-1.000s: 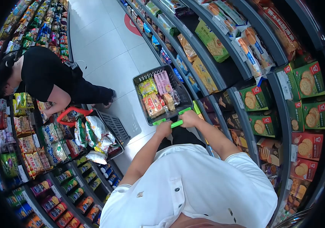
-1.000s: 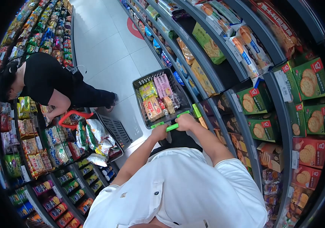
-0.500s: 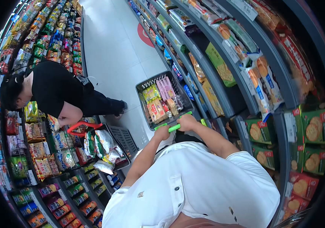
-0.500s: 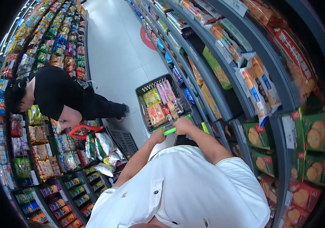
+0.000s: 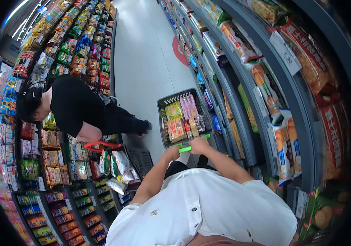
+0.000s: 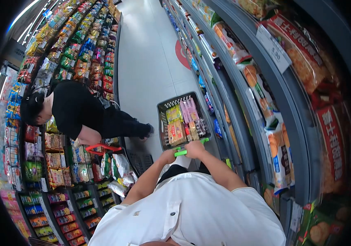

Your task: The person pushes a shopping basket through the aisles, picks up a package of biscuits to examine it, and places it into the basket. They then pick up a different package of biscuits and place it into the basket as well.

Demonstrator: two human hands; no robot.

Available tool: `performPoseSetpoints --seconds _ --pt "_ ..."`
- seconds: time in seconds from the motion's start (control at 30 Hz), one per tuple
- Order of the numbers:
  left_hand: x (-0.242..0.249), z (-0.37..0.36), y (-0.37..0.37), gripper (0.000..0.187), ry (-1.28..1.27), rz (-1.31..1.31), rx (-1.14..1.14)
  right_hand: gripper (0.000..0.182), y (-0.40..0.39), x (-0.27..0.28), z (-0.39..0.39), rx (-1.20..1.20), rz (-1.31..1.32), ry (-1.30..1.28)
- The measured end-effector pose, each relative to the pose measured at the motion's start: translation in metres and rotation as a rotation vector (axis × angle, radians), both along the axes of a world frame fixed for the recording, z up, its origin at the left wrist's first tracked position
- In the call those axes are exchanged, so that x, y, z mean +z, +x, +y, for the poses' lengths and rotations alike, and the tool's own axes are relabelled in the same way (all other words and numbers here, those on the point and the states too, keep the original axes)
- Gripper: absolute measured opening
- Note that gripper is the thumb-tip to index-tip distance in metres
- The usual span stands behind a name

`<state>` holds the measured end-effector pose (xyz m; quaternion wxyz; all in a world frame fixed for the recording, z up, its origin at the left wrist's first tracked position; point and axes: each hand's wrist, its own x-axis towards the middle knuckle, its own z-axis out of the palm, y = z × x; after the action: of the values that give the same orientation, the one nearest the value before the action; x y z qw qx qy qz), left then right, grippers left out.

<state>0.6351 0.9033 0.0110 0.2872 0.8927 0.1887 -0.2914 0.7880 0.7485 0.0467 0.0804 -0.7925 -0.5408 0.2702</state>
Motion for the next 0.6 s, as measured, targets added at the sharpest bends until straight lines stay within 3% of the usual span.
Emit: performPoseSetpoints --seconds 0.37,0.6 --pt "-0.011 0.058 0.040 0.041 -0.009 -0.031 -0.030 0.034 0.044 0.002 0.058 0.031 -0.002 0.000" --pt "0.003 0.101 0.075 0.034 -0.014 -0.069 -0.050 0.037 0.074 0.001 0.105 0.010 -0.050 -0.052"
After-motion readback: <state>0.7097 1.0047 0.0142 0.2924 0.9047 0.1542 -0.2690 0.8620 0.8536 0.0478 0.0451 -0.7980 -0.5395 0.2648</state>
